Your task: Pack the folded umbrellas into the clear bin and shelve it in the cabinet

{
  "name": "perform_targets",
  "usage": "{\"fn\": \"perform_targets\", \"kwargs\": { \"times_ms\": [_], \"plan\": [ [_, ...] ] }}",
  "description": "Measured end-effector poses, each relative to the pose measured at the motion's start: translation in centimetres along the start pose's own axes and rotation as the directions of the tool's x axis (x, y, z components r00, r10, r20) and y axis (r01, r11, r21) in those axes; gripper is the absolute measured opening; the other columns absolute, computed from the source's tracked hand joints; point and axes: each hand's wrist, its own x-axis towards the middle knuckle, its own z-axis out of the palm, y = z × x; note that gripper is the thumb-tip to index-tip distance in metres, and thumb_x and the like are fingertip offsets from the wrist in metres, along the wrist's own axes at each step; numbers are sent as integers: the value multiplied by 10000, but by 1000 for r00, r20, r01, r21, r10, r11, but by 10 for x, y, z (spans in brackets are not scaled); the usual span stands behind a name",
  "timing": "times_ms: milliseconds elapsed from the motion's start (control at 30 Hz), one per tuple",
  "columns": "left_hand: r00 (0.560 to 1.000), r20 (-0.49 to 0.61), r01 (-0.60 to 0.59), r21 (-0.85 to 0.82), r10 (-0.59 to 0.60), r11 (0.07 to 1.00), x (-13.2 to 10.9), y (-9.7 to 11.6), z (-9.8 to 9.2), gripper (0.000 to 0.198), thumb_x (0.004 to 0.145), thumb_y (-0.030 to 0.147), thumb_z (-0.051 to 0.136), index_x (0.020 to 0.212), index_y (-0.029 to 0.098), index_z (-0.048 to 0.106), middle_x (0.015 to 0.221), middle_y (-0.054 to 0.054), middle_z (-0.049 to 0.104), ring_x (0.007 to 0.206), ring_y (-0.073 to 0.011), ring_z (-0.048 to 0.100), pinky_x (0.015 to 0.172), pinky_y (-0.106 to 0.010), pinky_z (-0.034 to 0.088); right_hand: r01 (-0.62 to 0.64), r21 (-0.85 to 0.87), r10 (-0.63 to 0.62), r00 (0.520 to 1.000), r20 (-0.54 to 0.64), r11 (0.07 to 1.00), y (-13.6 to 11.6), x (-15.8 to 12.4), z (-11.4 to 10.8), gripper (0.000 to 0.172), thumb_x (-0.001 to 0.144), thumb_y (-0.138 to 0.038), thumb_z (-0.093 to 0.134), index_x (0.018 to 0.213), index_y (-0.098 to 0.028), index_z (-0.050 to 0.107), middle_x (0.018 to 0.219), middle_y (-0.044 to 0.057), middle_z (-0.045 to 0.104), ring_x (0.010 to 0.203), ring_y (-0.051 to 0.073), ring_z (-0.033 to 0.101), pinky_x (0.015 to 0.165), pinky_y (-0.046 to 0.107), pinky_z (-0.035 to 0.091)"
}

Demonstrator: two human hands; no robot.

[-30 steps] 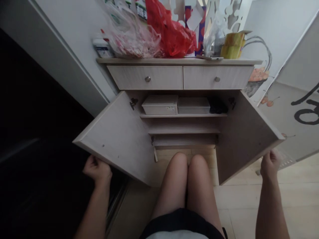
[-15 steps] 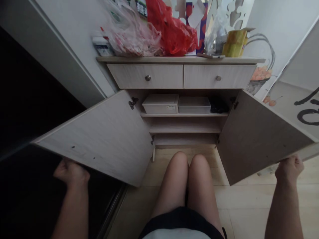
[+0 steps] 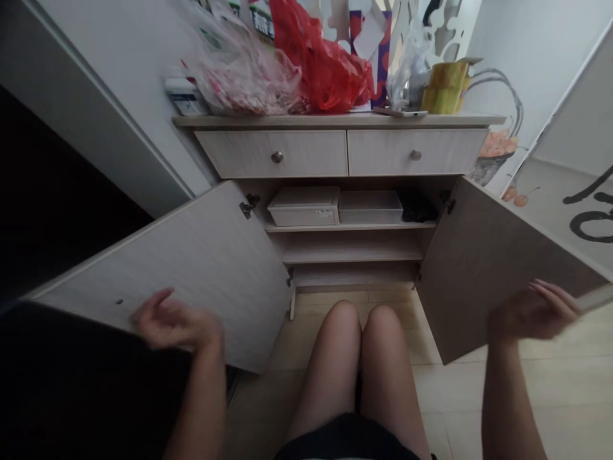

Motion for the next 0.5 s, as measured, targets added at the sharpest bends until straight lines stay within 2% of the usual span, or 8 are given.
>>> {"fn": "perform_targets", "kwargs": {
  "times_ms": [33,67,133,200,267,333,400,500],
  "plan": [
    [988,146,-44,-70,53,997,-11,13,21,337,931,487,480,906,192,642,816,-81,685,796,-229,653,753,-396,536,101,51,-103,994,37,994,-13,-5,14,329,937,-541,421,952,-272,610,849,110,579,883,296,599,762,472,480],
    [942,320,-60,-147,104,987,-23,26,43,308,941,446,499,920,183,656,827,-81,696,801,-217,655,772,-383,532,184,113,-199,970,142,976,-25,-10,32,268,916,-489,512,931,-249,631,811,89,599,833,267,613,765,435,493],
    [759,617,-56,-261,211,964,-48,52,93,283,967,394,496,978,176,677,909,-90,716,870,-205,665,826,-364,521,228,209,-296,869,397,951,-45,-20,74,252,928,-411,518,922,-208,667,817,75,639,810,228,620,786,385,492],
    [510,788,-80,-355,344,932,-72,75,141,268,978,351,498,1010,165,689,968,-110,722,927,-213,662,858,-360,508,218,238,-319,747,583,946,-58,-30,121,291,955,-374,461,935,-187,683,910,94,679,863,221,619,792,356,468],
    [239,874,-170,-392,424,904,-91,94,184,223,965,278,527,1026,150,699,1007,-132,720,983,-236,650,880,-372,485,243,182,-298,629,718,953,-63,-38,167,310,960,-320,430,996,-170,699,990,118,690,905,231,600,784,343,434],
    [20,900,-293,-411,435,863,-106,109,219,202,948,216,540,1029,132,705,1025,-154,713,1036,-264,629,894,-387,460,322,112,-269,497,825,940,-63,-45,205,314,954,-279,437,1060,-156,706,1058,134,687,937,246,579,775,342,405],
    [-127,895,-398,-441,428,804,-115,118,246,205,933,151,525,1009,119,713,1031,-171,707,1068,-280,607,902,-397,438,423,71,-245,372,895,903,-60,-49,235,313,952,-250,453,1103,-145,706,1123,146,674,978,258,563,773,345,386],
    [-243,873,-480,-487,423,730,-124,123,273,260,920,74,476,986,108,725,1026,-184,708,1094,-281,587,919,-403,413,543,45,-204,235,950,838,-57,-53,264,292,957,-234,477,1097,-131,712,1164,159,658,1029,271,552,776,349,376]
  ]
}}
